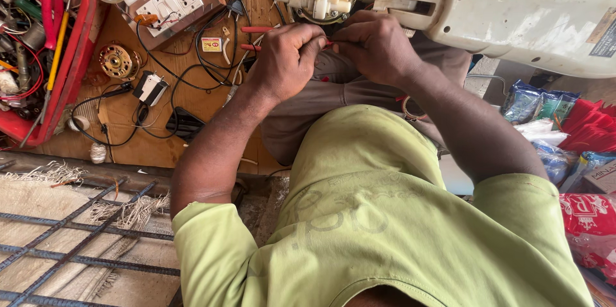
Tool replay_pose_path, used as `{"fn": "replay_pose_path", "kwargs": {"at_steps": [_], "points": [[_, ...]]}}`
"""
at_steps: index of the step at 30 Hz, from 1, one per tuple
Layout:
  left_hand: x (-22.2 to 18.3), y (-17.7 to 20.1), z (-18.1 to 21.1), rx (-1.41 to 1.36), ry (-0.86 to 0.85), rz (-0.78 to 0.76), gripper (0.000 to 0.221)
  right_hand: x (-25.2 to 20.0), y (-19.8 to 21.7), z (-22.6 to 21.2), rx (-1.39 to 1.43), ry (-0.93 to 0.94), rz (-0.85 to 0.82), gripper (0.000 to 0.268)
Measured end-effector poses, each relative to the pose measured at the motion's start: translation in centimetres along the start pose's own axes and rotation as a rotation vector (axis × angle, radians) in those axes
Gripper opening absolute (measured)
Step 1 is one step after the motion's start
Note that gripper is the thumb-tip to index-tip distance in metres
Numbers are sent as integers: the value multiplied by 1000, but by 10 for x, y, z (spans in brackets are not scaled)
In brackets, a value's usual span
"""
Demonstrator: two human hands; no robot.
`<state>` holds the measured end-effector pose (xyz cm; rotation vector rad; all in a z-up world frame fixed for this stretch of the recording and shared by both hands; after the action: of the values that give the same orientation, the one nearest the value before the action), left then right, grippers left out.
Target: The person repairs a ceiling fan motor by stripping wires, twisting connections, and wrapping them with red electrical tape. They handle the motor housing and wires throughout the process.
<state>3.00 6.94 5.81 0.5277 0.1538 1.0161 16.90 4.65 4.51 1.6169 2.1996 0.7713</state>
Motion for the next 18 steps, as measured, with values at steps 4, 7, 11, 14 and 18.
{"fn": "replay_pose_path", "kwargs": {"at_steps": [4, 7, 11, 14, 18], "points": [[-3, 0, 4, 5, -16, -24, 7, 3, -8, 4, 7, -19, -103, 14], [0, 1, -3, -52, 75, -5, 8, 6, -4, 4, 0, -35, -80, 14], [3, -3, -10, -81, 148, -26, 11, 5, 3, 2, -1, -48, 8, 16], [5, -4, -17, -64, 219, -55, 12, 6, 2, 4, -14, -98, 35, 16], [3, -11, -28, -71, 308, -110, 11, 6, 2, -3, -46, -30, 53, 14]]}}
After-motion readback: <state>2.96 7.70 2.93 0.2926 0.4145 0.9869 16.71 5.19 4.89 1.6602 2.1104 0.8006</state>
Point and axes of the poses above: each hand's wrist, its own x-axis towards the middle knuckle, its own y-axis out of the back of the hand, z = x × y, the point moved 10 cm from there along x, towards the middle knuckle
